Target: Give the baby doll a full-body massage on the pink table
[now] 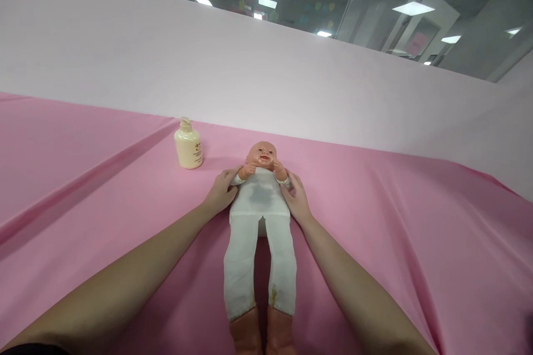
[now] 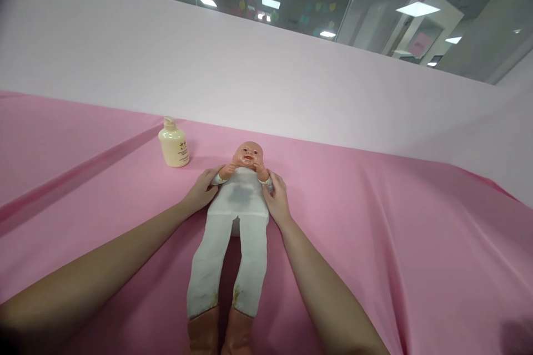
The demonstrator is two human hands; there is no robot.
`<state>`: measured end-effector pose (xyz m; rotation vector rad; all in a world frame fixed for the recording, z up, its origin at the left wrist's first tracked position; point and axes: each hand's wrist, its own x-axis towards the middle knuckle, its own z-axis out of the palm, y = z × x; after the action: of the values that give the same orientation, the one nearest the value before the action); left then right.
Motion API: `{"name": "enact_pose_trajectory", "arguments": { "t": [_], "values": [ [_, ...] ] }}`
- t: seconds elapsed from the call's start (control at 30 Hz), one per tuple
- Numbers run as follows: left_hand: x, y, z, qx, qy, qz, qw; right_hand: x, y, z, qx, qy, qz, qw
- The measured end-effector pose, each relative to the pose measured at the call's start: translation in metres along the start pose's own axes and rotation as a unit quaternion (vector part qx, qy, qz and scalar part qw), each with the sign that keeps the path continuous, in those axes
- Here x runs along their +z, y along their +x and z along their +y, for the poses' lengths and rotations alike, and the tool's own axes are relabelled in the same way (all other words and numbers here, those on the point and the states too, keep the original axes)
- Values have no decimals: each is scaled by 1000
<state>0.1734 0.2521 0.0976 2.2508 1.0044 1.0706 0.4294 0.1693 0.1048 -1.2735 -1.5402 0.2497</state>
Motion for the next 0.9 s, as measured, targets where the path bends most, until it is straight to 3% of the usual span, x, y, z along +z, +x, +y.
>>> {"name": "enact_pose_trajectory", "arguments": {
  "t": [0.4,0.9],
  "values": [
    [-4,-1,10,-17,-5,-9,1000,0,-1,2,-8,-14,-2,1000],
    [-2,0,4,-11,-4,-7,1000,-1,1,-2,-19,-21,-7,1000]
  ]
}}
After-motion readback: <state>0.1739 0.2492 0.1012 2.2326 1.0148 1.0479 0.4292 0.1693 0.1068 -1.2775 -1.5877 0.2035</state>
